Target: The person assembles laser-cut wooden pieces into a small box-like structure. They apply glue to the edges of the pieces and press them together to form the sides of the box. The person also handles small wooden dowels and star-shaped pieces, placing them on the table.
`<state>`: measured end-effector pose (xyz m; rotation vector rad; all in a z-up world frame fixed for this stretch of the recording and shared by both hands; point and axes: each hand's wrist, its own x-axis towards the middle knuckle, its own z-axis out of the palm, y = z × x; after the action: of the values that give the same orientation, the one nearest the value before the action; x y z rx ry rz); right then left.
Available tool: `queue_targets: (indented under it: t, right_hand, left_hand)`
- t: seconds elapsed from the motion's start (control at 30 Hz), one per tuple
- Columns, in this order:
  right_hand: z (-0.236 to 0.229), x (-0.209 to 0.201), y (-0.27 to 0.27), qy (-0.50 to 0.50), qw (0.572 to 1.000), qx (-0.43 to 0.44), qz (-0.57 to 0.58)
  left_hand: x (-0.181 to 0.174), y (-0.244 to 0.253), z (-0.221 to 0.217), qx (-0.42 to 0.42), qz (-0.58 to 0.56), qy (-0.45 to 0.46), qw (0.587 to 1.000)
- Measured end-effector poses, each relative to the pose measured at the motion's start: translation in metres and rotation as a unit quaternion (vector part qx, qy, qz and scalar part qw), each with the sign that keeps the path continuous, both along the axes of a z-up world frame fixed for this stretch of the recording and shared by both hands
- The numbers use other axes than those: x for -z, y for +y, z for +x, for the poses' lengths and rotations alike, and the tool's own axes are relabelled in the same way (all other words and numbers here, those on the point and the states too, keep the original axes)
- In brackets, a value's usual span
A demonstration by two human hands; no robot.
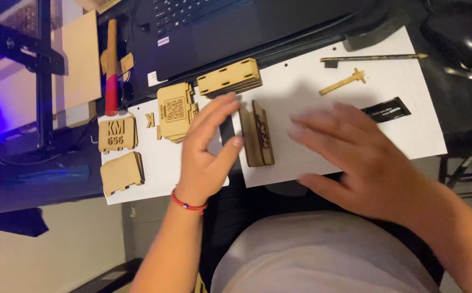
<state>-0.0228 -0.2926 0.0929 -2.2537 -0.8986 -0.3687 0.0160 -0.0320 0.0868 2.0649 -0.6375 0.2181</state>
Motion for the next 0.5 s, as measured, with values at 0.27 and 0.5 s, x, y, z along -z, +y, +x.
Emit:
queue_targets:
  t: [0.27, 0.5]
  right_hand:
    - [0.045, 0.007, 0.053, 0.033, 0.995, -0.011, -0.089]
    - [0.041, 0.01, 0.055, 0.046, 0.994, 0.023, -0.1]
  left_hand:
    - [0.039, 0.005, 0.004, 0.022, -0.032, -0.004, 0.999]
    - [0.047, 0.003, 0.006, 0.033, -0.057, -0.039, 0.997]
